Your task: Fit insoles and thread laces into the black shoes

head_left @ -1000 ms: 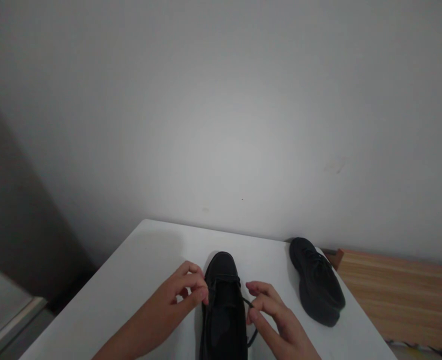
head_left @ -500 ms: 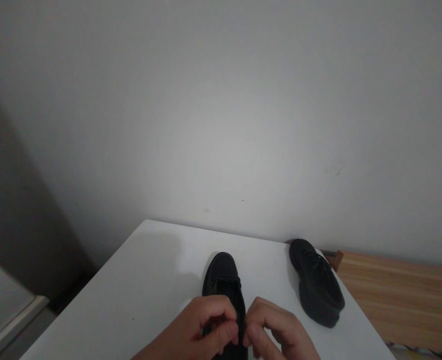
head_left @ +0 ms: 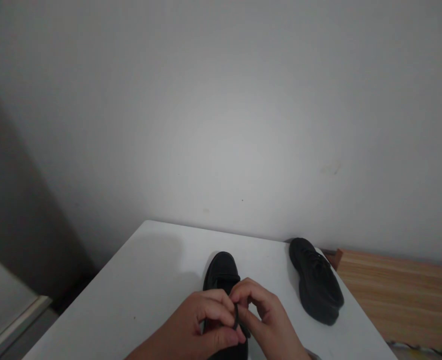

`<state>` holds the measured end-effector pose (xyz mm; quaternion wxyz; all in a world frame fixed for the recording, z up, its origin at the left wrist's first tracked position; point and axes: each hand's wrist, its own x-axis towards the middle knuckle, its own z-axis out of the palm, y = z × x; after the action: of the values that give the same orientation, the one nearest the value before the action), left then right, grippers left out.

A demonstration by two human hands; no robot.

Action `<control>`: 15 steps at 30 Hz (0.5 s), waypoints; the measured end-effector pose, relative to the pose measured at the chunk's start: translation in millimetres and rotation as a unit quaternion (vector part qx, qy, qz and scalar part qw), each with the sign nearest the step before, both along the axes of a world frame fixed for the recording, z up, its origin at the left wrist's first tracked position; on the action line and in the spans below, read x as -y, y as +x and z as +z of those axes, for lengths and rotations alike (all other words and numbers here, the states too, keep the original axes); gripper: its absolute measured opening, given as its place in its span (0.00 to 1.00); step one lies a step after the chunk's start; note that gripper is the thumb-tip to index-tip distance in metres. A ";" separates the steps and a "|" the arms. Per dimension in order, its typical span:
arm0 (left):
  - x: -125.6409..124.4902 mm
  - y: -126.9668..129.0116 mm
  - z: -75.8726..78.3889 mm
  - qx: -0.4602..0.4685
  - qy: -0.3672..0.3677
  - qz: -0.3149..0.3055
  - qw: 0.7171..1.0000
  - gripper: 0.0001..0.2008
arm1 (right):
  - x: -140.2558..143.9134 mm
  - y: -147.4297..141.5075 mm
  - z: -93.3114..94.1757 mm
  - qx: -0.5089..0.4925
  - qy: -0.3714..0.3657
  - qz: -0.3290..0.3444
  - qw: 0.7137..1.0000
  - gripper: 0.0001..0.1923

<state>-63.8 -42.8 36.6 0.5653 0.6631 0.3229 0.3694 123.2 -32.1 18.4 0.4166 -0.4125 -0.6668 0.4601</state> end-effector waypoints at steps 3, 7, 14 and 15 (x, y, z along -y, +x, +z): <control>-2.7 -9.1 -0.3 0.014 0.029 0.011 0.999 0.19 | -0.9 2.7 -1.4 -0.064 -0.027 -0.019 0.997 0.12; -12.1 -28.4 -10.7 0.047 0.007 0.101 0.994 0.15 | -8.2 20.3 -9.2 -0.166 -0.050 -0.120 0.978 0.16; -29.8 -62.6 -33.2 0.135 -0.032 0.335 0.932 0.19 | -22.1 58.9 -19.3 -0.373 -0.139 -0.236 0.887 0.18; -30.9 -66.4 -36.1 0.164 -0.044 0.358 0.918 0.21 | -22.0 61.5 -19.8 -0.382 -0.147 -0.231 0.883 0.19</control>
<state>-130.2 -11.9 0.5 0.4692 0.4080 0.4576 0.6355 184.7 -10.1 -1.4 0.6684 -0.4031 -0.2665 0.5655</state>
